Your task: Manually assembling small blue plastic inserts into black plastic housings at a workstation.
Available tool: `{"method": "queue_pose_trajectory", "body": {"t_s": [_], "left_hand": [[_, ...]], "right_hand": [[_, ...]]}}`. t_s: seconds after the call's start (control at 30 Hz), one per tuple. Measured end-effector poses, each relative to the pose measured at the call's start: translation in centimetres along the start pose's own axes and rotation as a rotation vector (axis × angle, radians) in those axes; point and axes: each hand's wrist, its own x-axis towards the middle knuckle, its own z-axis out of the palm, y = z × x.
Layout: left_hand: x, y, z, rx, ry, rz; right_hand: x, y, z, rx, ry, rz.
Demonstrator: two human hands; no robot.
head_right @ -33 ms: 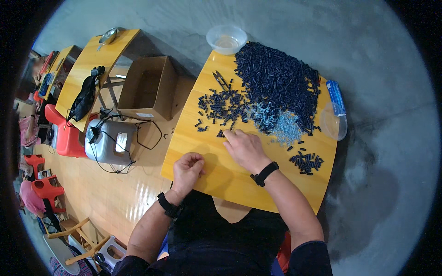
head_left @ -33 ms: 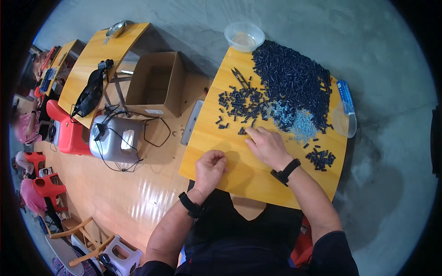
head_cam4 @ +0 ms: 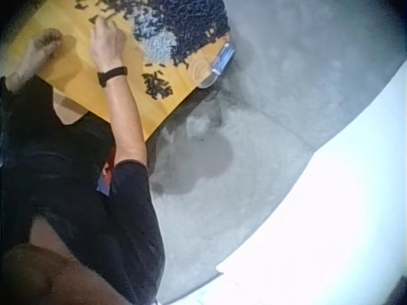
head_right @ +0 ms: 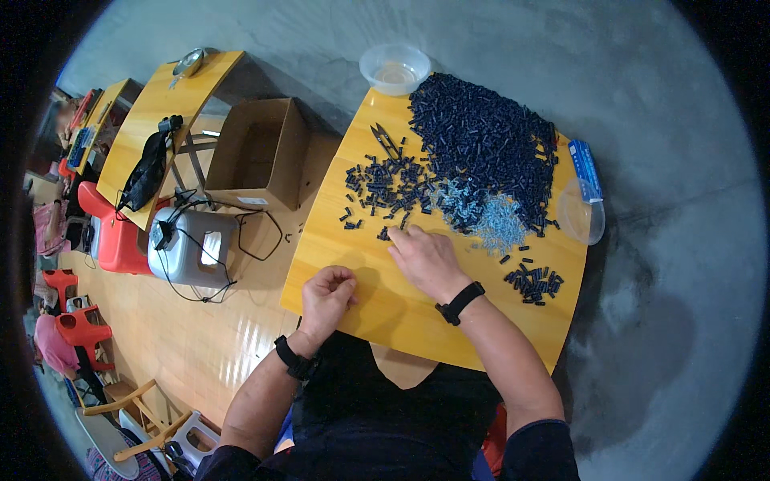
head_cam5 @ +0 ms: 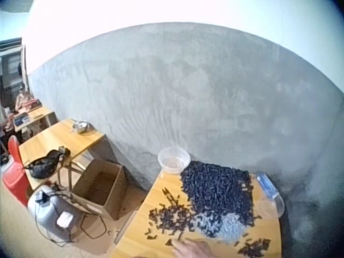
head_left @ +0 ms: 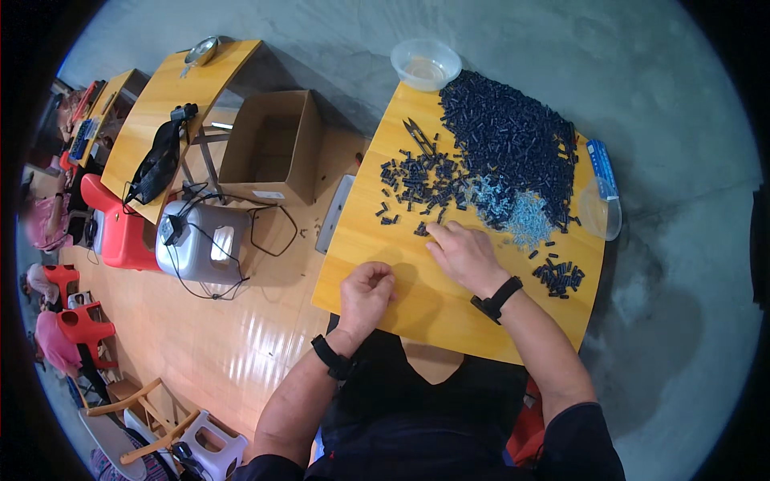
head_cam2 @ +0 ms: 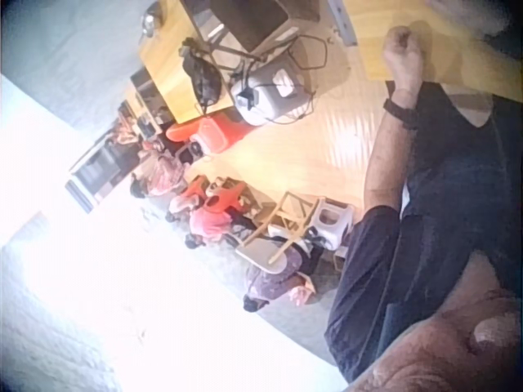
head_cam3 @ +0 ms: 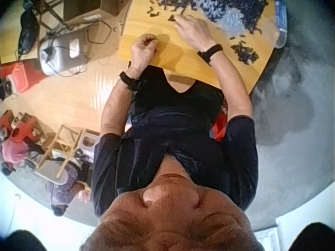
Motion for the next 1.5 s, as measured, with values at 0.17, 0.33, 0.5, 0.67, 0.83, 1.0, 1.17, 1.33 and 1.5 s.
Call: {"method": "queue_pose_trajectory", "body": {"t_s": [0.17, 0.33, 0.5, 0.67, 0.83, 1.0, 1.17, 1.33, 1.5], "left_hand": [[0.1, -0.3, -0.1, 0.015, -0.012, 0.045], [0.1, -0.4, -0.3, 0.01, -0.012, 0.039], [-0.3, -0.5, 0.1, -0.001, 0.009, 0.08], [0.2, 2.2, -1.2, 0.298, 0.073, 0.42], [4.8, 4.8, -2.0, 0.831, 0.024, 0.616], [7.2, 5.8, -1.4, 1.001, -0.052, 0.493], [8.9, 5.8, -0.3, 1.085, -0.053, 0.581], [8.8, 5.6, -0.4, 1.177, -0.094, 0.614], [9.0, 5.5, -0.2, 1.129, -0.109, 0.634]], "right_hand": [[0.3, 0.0, 0.3, -0.023, -0.013, -0.019], [1.4, -0.3, -0.2, -0.01, 0.031, -0.024], [3.2, -0.1, -0.5, -0.083, 0.097, 0.004], [4.7, 0.9, -0.5, -0.137, 0.167, -0.05], [6.0, 0.7, -0.9, -0.172, 0.071, 0.055], [7.3, 0.4, -0.5, -0.119, 0.072, 0.065], [7.6, 0.5, -0.5, -0.166, 0.063, 0.013], [7.3, 0.6, 0.9, -0.156, 0.08, 0.032], [6.8, 0.1, 0.7, -0.109, 0.081, 0.006]]}}
